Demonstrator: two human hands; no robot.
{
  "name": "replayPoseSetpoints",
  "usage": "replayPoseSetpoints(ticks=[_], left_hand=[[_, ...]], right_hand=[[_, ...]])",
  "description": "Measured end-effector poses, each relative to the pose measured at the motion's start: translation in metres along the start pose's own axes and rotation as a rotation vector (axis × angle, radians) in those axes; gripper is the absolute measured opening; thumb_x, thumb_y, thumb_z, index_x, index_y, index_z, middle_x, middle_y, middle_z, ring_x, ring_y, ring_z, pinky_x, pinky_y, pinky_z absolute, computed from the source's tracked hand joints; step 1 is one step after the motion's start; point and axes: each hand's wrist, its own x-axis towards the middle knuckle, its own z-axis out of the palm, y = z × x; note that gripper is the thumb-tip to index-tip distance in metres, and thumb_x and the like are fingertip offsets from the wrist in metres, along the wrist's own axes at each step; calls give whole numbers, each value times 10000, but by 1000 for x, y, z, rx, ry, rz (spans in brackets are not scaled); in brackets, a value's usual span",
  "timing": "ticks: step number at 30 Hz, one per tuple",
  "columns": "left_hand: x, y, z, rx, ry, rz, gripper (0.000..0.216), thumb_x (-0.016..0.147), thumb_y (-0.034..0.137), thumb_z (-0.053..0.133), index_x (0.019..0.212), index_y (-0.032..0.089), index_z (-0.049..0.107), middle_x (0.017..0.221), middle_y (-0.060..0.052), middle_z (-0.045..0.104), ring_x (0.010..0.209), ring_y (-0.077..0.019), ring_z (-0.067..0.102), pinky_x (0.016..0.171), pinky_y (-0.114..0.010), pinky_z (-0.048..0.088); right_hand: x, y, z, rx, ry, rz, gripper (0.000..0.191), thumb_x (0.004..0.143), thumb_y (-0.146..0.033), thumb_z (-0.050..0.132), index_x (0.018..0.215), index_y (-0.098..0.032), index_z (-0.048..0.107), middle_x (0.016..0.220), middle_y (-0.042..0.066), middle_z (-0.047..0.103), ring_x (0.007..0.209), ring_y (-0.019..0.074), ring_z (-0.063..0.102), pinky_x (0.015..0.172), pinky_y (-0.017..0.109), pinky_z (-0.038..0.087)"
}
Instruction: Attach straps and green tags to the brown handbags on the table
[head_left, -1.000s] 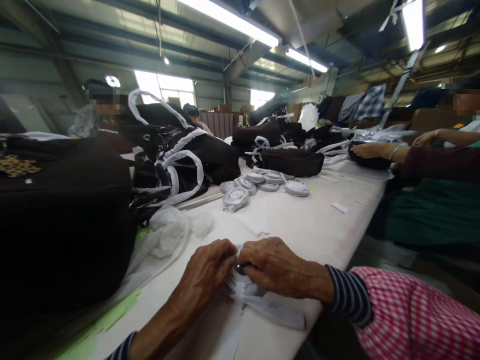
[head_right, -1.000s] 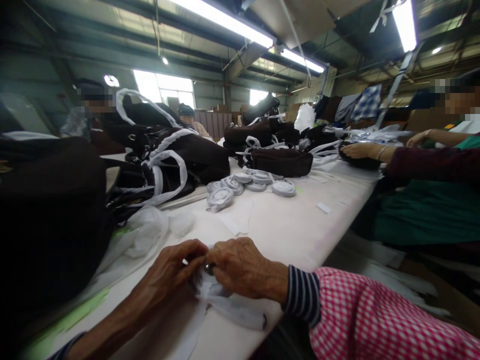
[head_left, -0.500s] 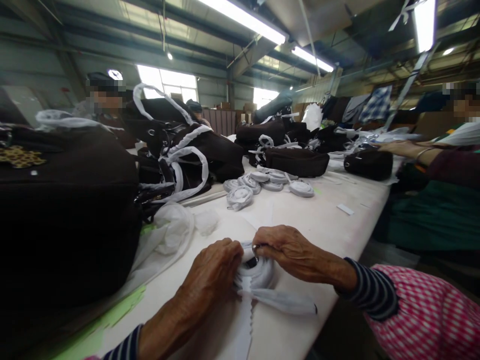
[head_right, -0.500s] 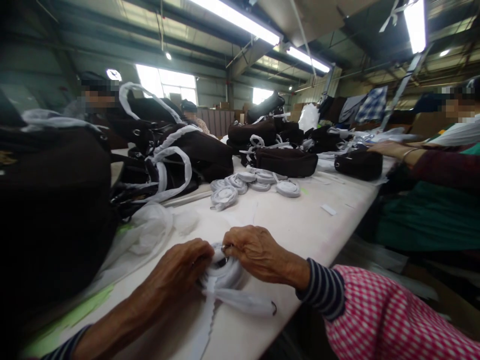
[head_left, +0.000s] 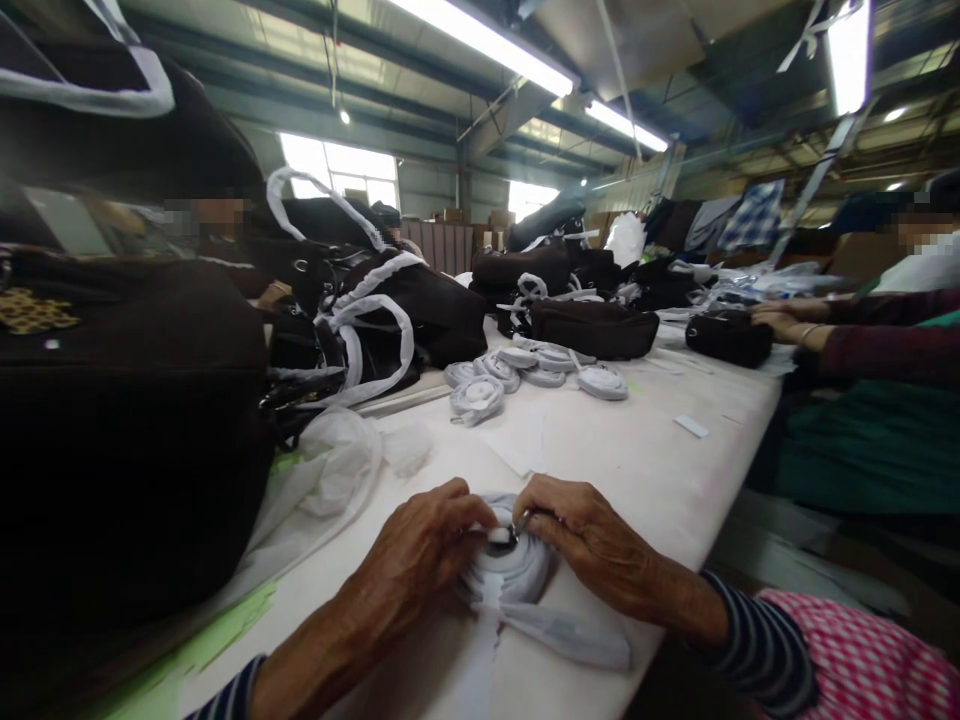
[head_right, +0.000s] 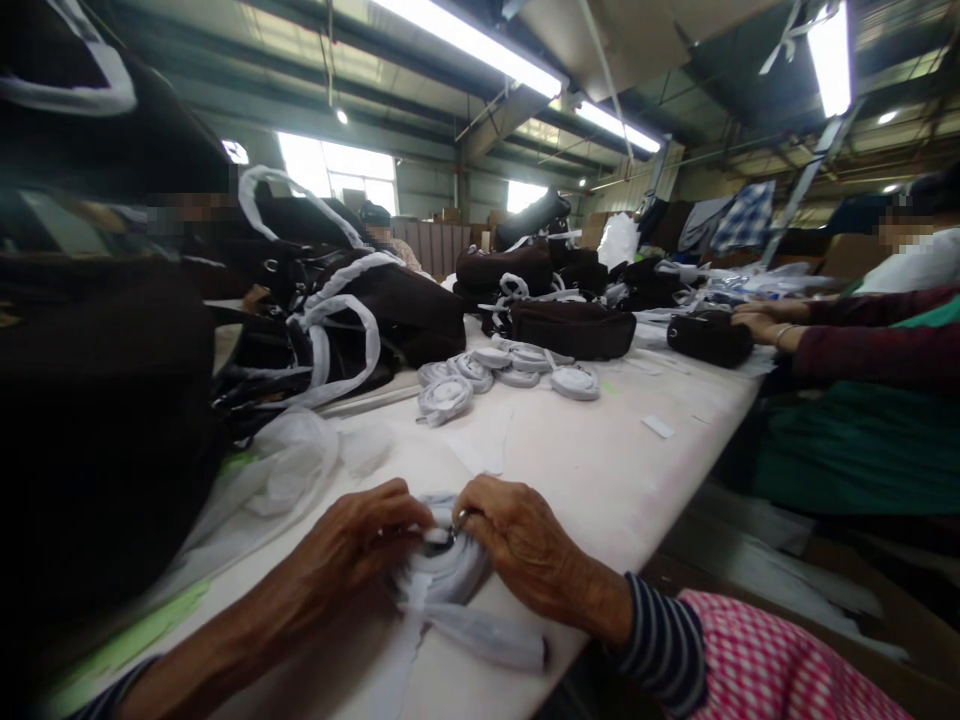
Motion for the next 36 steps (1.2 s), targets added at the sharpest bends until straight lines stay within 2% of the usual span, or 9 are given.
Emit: replayPoseSetpoints(ticks=[6, 12, 16, 18, 20, 23, 28, 33, 36], left_hand=[[-5, -12, -4, -18, -65, 145, 197, 998, 203, 496, 965, 222, 689, 932, -14, 620, 804, -148, 593, 693, -250, 387], [-7, -10, 2, 105, -43, 227, 221, 1021, 188, 476, 937, 227, 676, 904, -20, 635, 781, -145, 609, 674, -238, 434], [-22, -6, 5, 302, 124, 442, 120, 1006, 261, 544, 1071, 224, 638, 939, -56, 685, 832, -188, 657, 709, -256, 528], [-29, -5, 4, 368, 222, 541, 196, 1002, 300, 561, 1173, 219, 612, 1005, -85, 714, 903, -219, 685, 791, -289, 572], [-33, -5, 2, 409, 245, 569, 255, 1004, 275, 551, 1251, 220, 586, 1074, -100, 725, 977, -232, 697, 867, -310, 585], [-32, -6, 3, 387, 192, 540, 295, 950, 180, 595, 1242, 212, 579, 1098, -101, 709, 995, -221, 693, 853, -284, 587], [-25, -6, 11, 257, 98, 364, 277, 852, 95, 622, 1095, 225, 591, 1048, -66, 654, 905, -196, 662, 752, -262, 560], [-26, -7, 16, 190, 180, 427, 223, 935, 116, 571, 1131, 222, 580, 1045, -72, 669, 920, -195, 656, 783, -266, 537], [-28, -1, 15, 15, 230, 236, 116, 1019, 202, 488, 1044, 226, 599, 925, -42, 680, 825, -168, 658, 735, -235, 523]], right_hand=[[-3, 3, 10, 13, 148, -31, 168, 923, -66, 532, 884, -177, 652, 847, 14, 649, 804, 161, 595, 749, 282, 412], [-2, -5, 11, -256, 190, -226, 198, 989, -89, 466, 897, -161, 626, 820, 34, 579, 747, 168, 558, 670, 284, 391], [-11, -4, 12, -285, 235, -307, 213, 995, -82, 443, 895, -164, 612, 777, 29, 540, 710, 168, 530, 622, 284, 364], [-16, -2, 13, -264, 260, -311, 218, 990, -75, 436, 898, -164, 614, 762, 28, 525, 697, 170, 518, 608, 286, 353], [-18, 1, 15, -243, 282, -304, 222, 987, -70, 432, 910, -163, 618, 762, 29, 521, 693, 169, 512, 604, 285, 350], [-18, 6, 19, -225, 306, -291, 217, 989, -71, 434, 928, -164, 621, 780, 35, 532, 716, 172, 522, 619, 282, 360], [-16, 9, 23, -202, 307, -289, 207, 983, -71, 452, 925, -155, 632, 774, 36, 533, 702, 169, 515, 615, 284, 358], [-18, 7, 22, -155, 311, -307, 206, 985, -79, 455, 952, -153, 644, 782, 40, 548, 710, 167, 530, 623, 276, 382], [-18, 6, 21, -143, 315, -324, 201, 983, -79, 461, 960, -162, 642, 793, 44, 572, 730, 168, 548, 642, 272, 408]])
